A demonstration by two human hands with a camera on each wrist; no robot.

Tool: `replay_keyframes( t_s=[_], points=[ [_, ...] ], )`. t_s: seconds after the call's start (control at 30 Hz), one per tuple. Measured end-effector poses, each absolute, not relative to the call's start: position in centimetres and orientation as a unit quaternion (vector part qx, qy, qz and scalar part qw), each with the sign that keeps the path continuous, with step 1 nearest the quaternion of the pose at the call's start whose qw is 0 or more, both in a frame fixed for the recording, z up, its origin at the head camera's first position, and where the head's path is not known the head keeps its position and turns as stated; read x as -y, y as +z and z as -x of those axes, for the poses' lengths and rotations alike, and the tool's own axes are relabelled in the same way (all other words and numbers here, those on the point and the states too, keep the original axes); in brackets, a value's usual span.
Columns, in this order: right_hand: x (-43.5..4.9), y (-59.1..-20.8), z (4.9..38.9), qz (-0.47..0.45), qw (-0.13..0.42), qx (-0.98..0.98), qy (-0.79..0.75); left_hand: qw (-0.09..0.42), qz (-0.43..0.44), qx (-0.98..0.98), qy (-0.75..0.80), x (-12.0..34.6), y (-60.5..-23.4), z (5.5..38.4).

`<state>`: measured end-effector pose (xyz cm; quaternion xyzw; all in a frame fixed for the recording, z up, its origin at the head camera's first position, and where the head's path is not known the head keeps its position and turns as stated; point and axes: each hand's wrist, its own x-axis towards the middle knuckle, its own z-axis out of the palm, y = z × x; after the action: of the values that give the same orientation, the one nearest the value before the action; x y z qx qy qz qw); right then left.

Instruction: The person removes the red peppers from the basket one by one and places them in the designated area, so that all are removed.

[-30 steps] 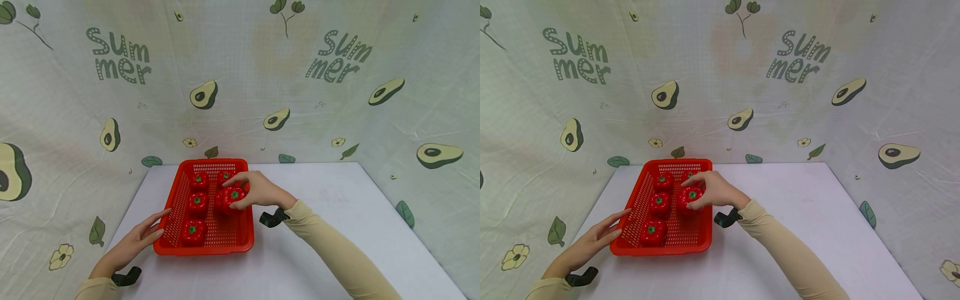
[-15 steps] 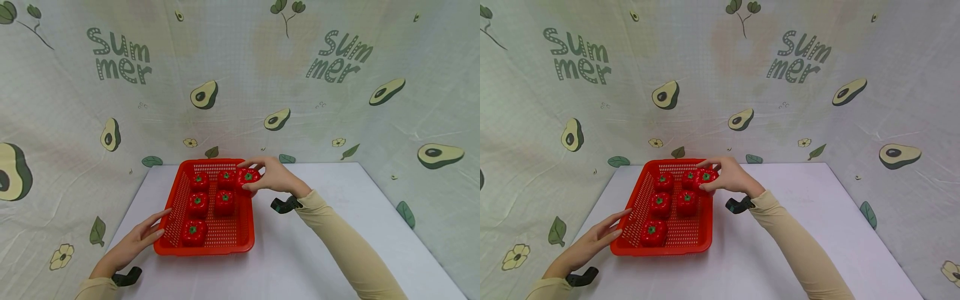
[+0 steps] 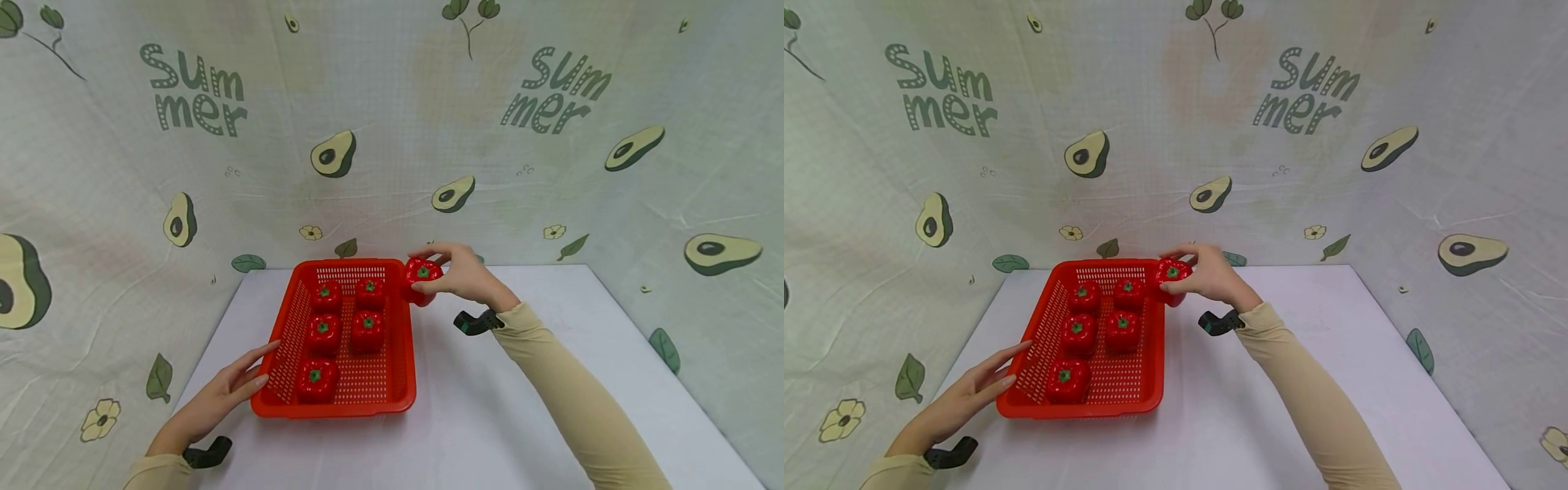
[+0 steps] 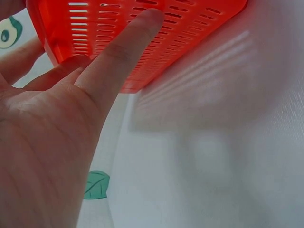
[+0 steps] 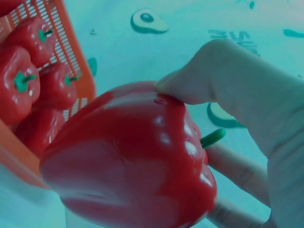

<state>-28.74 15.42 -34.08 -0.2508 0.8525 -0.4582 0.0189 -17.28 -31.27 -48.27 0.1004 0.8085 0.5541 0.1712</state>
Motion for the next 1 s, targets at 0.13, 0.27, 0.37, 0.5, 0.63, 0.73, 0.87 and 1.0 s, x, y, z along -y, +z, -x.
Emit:
replay_keyframes(
  t_s=[0.13, 0.27, 0.37, 0.5, 0.63, 0.73, 0.87, 1.0],
  points=[
    [-16.0, -34.6, 29.4, 0.235, 0.007, -0.857, -0.459, 0.171, -0.103, -0.807, 0.555, 31.3, -48.3, 17.3],
    [-16.6, -35.3, 30.2, 0.220, -0.006, -0.859, -0.462, 0.183, -0.108, -0.788, 0.578, 31.3, -48.2, 17.3],
    [-17.0, -35.9, 30.8, 0.208, -0.013, -0.858, -0.469, 0.193, -0.106, -0.773, 0.595, 31.2, -48.2, 17.4],
    [-17.5, -36.8, 31.5, 0.189, -0.018, -0.853, -0.486, 0.196, -0.099, -0.771, 0.598, 31.2, -48.2, 17.4],
    [-17.9, -37.9, 31.9, 0.175, -0.021, -0.849, -0.498, 0.194, -0.093, -0.774, 0.595, 31.1, -48.1, 17.4],
    [-18.2, -38.8, 32.3, 0.164, -0.024, -0.850, -0.501, 0.191, -0.089, -0.778, 0.592, 31.0, -48.1, 17.4],
    [-18.6, -39.8, 32.9, 0.149, -0.028, -0.848, -0.508, 0.188, -0.090, -0.779, 0.591, 30.9, -48.2, 17.3],
    [-18.8, -40.7, 33.4, 0.132, -0.037, -0.846, -0.515, 0.187, -0.093, -0.777, 0.593, 30.9, -48.2, 17.3]
  ],
)
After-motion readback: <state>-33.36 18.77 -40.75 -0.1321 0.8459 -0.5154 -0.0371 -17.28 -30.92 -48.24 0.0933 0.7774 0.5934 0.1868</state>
